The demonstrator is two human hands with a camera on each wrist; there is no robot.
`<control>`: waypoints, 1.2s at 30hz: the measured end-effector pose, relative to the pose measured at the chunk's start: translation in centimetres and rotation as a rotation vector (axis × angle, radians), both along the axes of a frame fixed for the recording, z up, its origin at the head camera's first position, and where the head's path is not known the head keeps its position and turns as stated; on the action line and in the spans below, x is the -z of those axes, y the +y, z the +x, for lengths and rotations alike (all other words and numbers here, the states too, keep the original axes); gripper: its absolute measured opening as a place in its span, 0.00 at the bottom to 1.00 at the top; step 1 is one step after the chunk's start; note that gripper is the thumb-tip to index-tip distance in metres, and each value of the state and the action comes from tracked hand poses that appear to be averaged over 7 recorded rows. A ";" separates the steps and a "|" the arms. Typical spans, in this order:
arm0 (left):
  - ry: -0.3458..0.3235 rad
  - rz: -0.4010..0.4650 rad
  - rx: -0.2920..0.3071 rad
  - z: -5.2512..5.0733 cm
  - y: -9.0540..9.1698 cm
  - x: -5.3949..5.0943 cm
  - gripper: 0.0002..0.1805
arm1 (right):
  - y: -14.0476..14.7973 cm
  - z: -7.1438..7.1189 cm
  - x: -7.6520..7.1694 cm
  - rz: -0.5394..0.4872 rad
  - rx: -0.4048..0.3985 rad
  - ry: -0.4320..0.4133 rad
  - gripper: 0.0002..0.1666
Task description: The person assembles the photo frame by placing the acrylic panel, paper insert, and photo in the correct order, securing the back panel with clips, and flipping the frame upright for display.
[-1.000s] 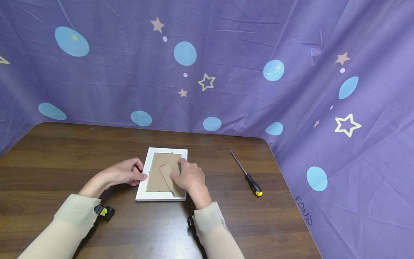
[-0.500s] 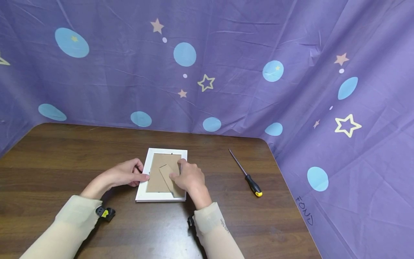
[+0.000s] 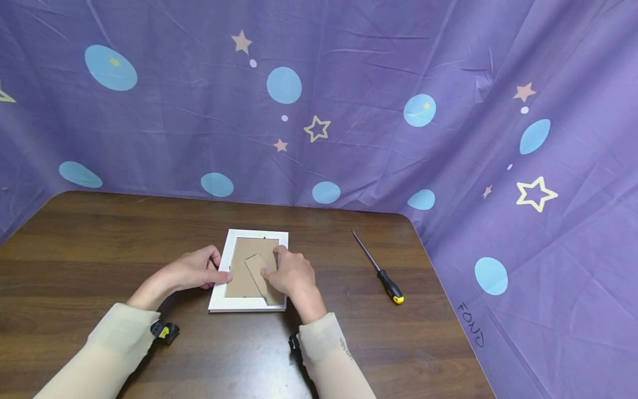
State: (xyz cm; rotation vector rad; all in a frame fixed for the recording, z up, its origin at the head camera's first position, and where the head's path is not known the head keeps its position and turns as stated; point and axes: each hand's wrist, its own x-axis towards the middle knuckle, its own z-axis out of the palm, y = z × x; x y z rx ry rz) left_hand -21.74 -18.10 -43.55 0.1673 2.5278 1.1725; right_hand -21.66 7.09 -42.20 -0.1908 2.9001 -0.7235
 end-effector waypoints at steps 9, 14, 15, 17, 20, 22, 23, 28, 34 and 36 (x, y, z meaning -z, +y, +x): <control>0.012 -0.033 -0.015 0.1 0.3 0.0 0.24 | 0.0 -0.1 0.2 -0.005 -0.007 -0.009 0.36; 0.005 -0.029 -0.018 0.1 0.3 0.0 0.24 | 0.9 -0.2 -0.2 -0.094 -0.052 -0.026 0.37; 0.004 -0.029 -0.019 0.1 0.4 0.0 0.24 | 1.3 -0.3 -0.5 -0.124 -0.062 -0.030 0.36; -0.002 -0.032 -0.022 0.2 0.5 0.1 0.24 | 2.3 -0.4 -1.1 -0.185 -0.073 -0.029 0.35; -0.009 -0.030 -0.019 0.2 0.9 0.1 0.24 | 4.8 -0.6 -2.1 -0.243 -0.060 0.004 0.30; -0.013 -0.026 -0.017 0.2 1.1 0.1 0.24 | 7.1 -1.0 -2.5 -0.209 -0.052 0.060 0.27; -0.014 -0.022 -0.015 0.1 1.1 0.1 0.24 | 8.4 -1.1 -2.6 -0.185 -0.044 0.093 0.26; -0.019 -0.014 -0.011 -0.1 1.1 0.3 0.24 | 15.6 -2.0 -2.4 0.005 0.013 0.236 0.18; -0.014 -0.019 -0.011 0.0 0.5 0.1 0.24 | 22.1 -1.9 -1.2 0.244 0.035 0.188 0.20; -0.016 -0.017 -0.018 0.0 0.4 0.1 0.24 | 23.4 -1.9 -0.8 0.282 0.025 0.154 0.20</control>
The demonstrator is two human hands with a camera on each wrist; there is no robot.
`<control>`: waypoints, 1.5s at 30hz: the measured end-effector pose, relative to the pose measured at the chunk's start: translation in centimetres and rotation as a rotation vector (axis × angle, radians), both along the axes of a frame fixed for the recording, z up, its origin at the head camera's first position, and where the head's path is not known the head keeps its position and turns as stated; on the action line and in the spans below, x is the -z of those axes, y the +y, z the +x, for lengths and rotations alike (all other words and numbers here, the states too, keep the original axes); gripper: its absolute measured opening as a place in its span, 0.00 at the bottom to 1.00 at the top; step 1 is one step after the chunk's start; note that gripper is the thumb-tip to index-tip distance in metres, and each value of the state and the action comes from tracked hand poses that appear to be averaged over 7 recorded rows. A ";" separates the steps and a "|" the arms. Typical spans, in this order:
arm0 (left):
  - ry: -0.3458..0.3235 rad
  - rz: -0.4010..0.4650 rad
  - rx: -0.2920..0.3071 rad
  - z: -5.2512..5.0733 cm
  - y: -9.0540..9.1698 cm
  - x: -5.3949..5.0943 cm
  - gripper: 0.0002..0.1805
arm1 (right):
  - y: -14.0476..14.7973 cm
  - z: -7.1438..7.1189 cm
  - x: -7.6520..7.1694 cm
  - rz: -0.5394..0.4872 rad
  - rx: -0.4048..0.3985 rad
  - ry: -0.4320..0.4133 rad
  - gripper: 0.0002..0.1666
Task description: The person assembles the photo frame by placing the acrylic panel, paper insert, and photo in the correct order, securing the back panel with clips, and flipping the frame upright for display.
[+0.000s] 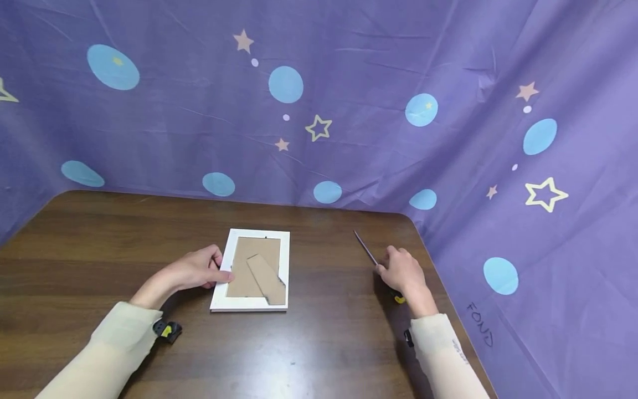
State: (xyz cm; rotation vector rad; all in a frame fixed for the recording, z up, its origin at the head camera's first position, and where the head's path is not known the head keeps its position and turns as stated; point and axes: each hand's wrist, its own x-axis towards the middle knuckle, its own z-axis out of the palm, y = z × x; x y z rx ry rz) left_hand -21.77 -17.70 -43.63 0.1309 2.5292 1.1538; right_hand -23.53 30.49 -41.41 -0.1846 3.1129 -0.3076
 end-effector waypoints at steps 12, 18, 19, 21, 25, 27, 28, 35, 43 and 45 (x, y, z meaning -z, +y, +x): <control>0.004 -0.004 0.001 0.1 -0.3 0.0 0.24 | 2.3 0.1 1.4 -0.070 -0.171 -0.164 0.13; 0.000 -0.004 0.009 0.0 -0.1 -0.1 0.24 | 2.0 0.1 1.7 -0.336 -0.173 -0.317 0.10; -0.003 -0.003 0.008 0.0 -0.1 -0.2 0.24 | 1.8 0.0 1.7 -0.400 -0.167 -0.349 0.10; -0.005 -0.003 0.009 0.0 0.0 -0.2 0.24 | 1.4 0.0 1.5 -0.511 -0.172 -0.403 0.10; -0.006 -0.004 0.010 0.0 0.1 -0.4 0.24 | 0.2 -0.3 0.7 -0.569 -0.222 -0.423 0.10; -0.007 -0.007 0.006 0.1 0.0 -0.4 0.24 | -0.6 -0.7 0.3 -0.549 -0.244 -0.406 0.11; -0.008 -0.009 0.007 0.1 0.0 -0.4 0.24 | -1.1 -0.9 0.1 -0.537 -0.252 -0.393 0.12; -0.016 0.001 -0.004 0.3 -0.3 -0.2 0.24 | -4.5 -2.4 -1.5 -0.448 -0.337 -0.283 0.21; -0.008 0.000 0.003 0.2 -0.2 -0.2 0.24 | -7.8 -3.8 -3.7 -0.330 -0.461 -0.288 0.17; -0.008 -0.005 0.002 0.2 -0.2 -0.2 0.24 | -8.5 -4.4 -4.3 -0.275 -0.492 -0.280 0.17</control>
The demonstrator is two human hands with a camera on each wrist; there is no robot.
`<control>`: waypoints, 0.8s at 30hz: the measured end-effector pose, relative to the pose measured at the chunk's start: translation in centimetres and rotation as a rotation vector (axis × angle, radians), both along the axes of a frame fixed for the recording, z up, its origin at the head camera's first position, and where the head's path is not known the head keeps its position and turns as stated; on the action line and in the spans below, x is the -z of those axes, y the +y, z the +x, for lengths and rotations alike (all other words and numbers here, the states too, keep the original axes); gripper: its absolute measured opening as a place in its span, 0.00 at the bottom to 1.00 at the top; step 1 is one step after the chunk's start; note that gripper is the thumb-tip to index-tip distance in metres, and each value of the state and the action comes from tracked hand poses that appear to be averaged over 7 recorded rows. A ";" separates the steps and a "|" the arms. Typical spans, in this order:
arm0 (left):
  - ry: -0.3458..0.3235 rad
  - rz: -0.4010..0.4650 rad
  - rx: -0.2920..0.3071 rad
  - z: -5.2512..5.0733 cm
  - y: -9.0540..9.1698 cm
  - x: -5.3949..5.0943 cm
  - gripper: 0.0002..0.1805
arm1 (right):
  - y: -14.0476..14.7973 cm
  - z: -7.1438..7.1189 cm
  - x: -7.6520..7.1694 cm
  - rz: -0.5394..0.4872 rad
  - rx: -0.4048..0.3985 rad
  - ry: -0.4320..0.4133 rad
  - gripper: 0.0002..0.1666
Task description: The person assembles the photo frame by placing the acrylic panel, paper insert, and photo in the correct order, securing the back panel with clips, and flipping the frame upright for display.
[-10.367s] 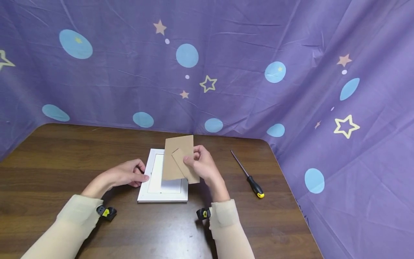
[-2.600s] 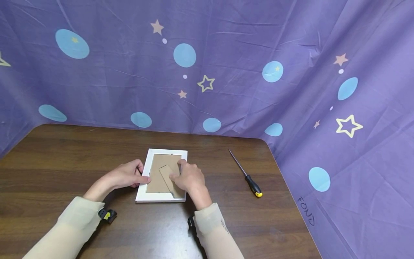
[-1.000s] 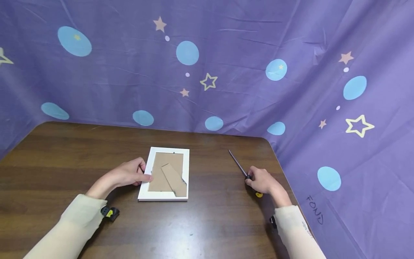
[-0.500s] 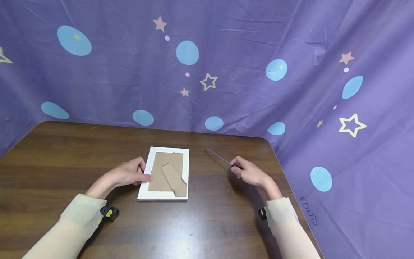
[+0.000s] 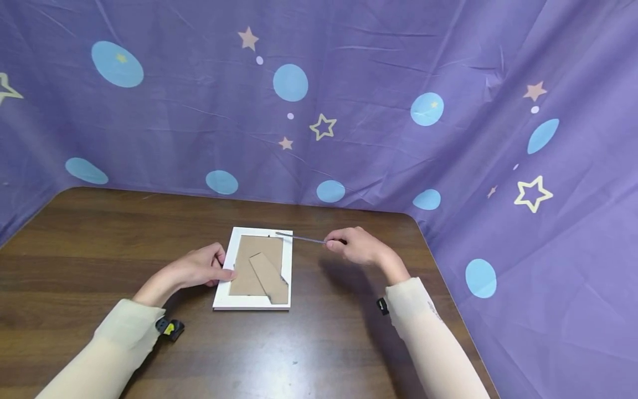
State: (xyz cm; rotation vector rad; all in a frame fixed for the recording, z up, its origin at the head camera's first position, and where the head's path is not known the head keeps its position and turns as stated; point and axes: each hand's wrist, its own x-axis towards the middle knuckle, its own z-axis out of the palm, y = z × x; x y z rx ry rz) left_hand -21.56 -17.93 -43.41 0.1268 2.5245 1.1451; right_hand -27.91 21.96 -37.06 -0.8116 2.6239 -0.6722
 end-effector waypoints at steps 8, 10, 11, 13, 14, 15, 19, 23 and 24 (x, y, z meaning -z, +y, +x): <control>-0.007 -0.005 -0.005 -0.1 0.0 -0.1 0.24 | -2.5 -1.8 -2.6 0.175 -0.081 0.071 0.16; -0.007 -0.007 -0.002 -0.2 0.1 -0.2 0.24 | -3.0 -2.2 -3.2 0.206 -0.093 0.075 0.16; -0.008 -0.007 -0.002 -0.2 0.0 -0.2 0.24 | -3.2 -2.3 -3.5 0.218 -0.099 0.077 0.16; -0.008 -0.005 0.000 -0.2 0.0 -0.2 0.24 | -3.7 -2.6 -4.2 0.241 -0.114 0.077 0.16; -0.007 -0.005 0.001 -0.2 0.0 -0.2 0.24 | -4.0 -2.7 -4.6 0.254 -0.121 0.074 0.16; -0.006 -0.004 0.002 -0.3 0.0 -0.2 0.24 | -4.2 -2.9 -4.9 0.269 -0.126 0.071 0.16; -0.006 0.000 0.002 -0.3 0.0 -0.1 0.24 | -5.5 -3.5 -6.5 0.341 -0.155 0.065 0.15; -0.003 0.008 0.002 -0.3 -0.1 0.0 0.24 | -7.2 -4.3 -8.2 0.420 -0.167 0.031 0.15; -0.003 0.010 0.001 -0.3 -0.1 0.0 0.24 | -7.7 -4.5 -8.7 0.441 -0.172 0.018 0.15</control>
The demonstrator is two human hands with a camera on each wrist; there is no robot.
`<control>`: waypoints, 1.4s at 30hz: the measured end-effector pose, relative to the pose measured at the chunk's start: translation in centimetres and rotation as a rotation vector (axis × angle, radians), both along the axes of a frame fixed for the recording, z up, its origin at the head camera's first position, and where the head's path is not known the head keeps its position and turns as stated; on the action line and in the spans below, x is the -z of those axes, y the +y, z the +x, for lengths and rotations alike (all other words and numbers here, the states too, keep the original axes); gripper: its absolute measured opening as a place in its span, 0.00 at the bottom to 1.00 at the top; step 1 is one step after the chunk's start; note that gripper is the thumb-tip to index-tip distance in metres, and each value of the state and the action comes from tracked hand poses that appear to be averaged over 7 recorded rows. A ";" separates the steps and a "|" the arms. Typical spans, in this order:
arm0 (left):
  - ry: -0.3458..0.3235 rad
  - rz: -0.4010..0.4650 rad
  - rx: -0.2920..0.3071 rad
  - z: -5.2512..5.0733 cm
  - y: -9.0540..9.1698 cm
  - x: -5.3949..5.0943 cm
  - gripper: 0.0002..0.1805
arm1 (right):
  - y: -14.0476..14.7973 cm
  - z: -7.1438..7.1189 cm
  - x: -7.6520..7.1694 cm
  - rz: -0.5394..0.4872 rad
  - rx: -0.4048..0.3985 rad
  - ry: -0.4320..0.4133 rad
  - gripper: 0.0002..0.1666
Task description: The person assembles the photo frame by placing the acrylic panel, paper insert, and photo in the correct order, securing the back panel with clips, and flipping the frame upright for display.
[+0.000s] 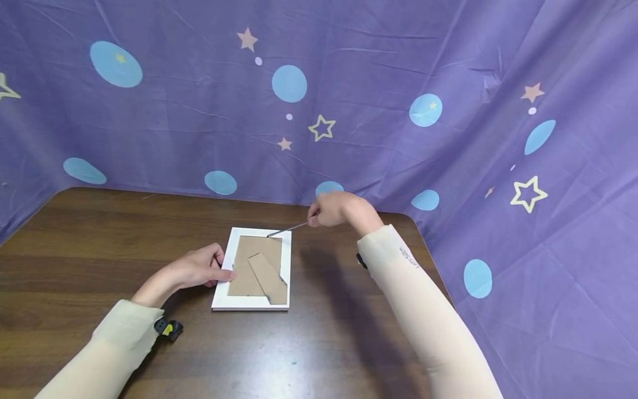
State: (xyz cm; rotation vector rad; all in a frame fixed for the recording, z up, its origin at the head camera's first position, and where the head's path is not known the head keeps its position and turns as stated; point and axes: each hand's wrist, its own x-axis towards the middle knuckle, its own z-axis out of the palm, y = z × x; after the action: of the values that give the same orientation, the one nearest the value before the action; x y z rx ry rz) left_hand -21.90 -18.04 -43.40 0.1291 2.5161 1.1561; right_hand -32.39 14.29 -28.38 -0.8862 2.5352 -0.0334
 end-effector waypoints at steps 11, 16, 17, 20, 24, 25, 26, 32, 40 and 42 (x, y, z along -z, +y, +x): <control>-0.002 0.023 0.008 -0.1 -0.3 0.1 0.23 | -4.9 -1.0 -3.2 0.166 0.010 -0.019 0.13; -0.006 0.026 0.008 0.0 -0.3 0.0 0.23 | -6.7 -0.8 -3.9 0.237 0.044 0.012 0.20; -0.004 0.029 0.011 0.0 -0.4 -0.1 0.23 | -7.0 -0.7 -4.0 0.248 0.058 0.018 0.20; 0.004 0.031 0.013 0.1 -0.5 -0.2 0.23 | -8.1 -0.4 -4.2 0.277 0.094 0.039 0.19; 0.004 0.026 0.006 0.1 -0.7 -0.1 0.23 | -9.1 -0.3 -4.4 0.301 0.136 0.020 0.18; 0.003 0.027 0.007 0.1 -0.7 -0.1 0.23 | -9.2 -0.4 -4.5 0.307 0.142 0.005 0.18; 0.000 0.024 0.003 0.1 -0.7 0.0 0.23 | -9.3 -0.5 -4.6 0.314 0.145 -0.013 0.18; -0.011 0.012 -0.010 0.1 -0.5 0.3 0.23 | -8.7 -2.4 -5.0 0.372 0.142 -0.114 0.18; -0.006 0.019 0.004 0.1 -0.1 0.1 0.23 | -5.8 -4.6 -4.4 0.373 0.165 -0.310 0.14; -0.006 0.019 0.003 0.1 -0.1 0.0 0.23 | -5.5 -4.4 -4.3 0.362 0.144 -0.322 0.14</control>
State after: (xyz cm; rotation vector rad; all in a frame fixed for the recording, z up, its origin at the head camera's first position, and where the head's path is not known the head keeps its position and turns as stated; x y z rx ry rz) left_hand -21.80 -18.13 -43.41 0.1336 2.4996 1.1777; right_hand -36.80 8.75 -24.05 -0.5093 2.2022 0.2140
